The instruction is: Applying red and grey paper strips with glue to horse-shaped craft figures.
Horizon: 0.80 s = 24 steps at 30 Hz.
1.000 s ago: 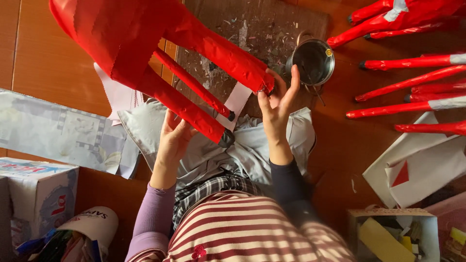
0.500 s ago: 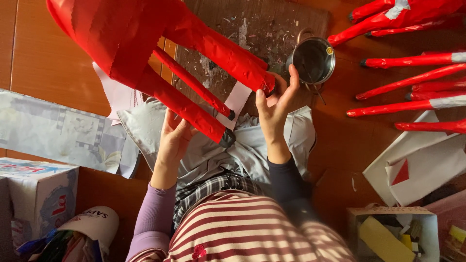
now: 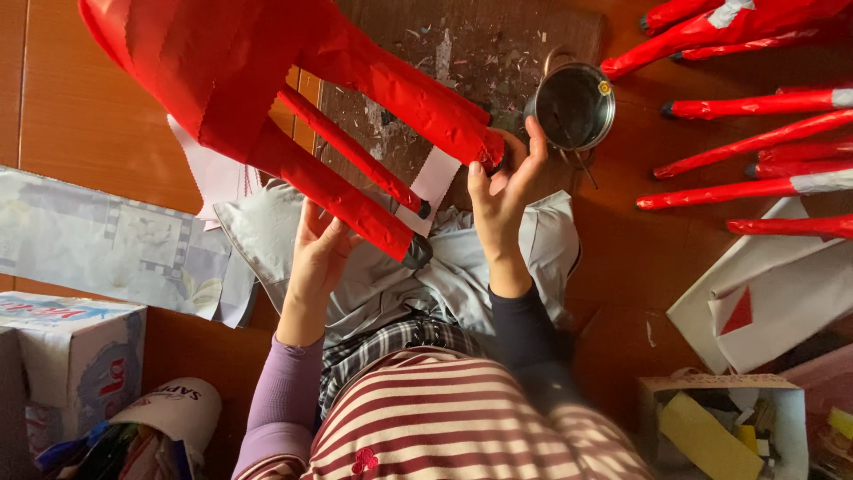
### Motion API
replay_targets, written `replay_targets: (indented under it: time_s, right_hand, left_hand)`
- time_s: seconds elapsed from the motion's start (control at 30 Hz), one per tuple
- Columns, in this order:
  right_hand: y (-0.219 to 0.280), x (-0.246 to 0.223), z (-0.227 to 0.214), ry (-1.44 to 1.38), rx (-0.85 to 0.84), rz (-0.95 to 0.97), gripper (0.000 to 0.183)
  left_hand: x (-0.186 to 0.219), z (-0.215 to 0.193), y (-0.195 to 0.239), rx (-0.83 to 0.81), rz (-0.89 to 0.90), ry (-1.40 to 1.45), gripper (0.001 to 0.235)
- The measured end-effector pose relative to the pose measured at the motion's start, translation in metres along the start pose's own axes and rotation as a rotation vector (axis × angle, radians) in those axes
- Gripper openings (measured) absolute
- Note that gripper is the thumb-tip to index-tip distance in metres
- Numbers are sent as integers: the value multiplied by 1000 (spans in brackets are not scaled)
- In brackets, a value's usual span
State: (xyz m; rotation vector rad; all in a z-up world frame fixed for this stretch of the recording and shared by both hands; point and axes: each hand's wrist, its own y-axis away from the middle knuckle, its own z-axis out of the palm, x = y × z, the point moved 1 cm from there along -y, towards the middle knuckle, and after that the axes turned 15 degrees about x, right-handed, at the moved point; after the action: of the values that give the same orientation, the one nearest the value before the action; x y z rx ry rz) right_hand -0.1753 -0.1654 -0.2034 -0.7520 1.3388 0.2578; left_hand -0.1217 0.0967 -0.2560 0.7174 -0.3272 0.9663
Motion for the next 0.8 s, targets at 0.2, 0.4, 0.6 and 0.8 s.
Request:
replay_targets:
  time_s: [0.2, 0.4, 0.6, 0.8]
  right_hand:
    - [3, -8, 8, 125, 51, -38, 77]
    - [2, -2, 11, 355, 90, -251, 74]
    - [0, -11, 12, 307, 84, -198, 74]
    - [-3, -1, -4, -99, 63, 76, 64]
  left_hand:
    - [-1, 0, -1, -5, 4, -3, 62]
    - [-1, 0, -2, 16, 5, -7, 62]
    - [1, 1, 0, -2, 10, 3, 61]
    - [-1, -2, -2, -4, 11, 9, 60]
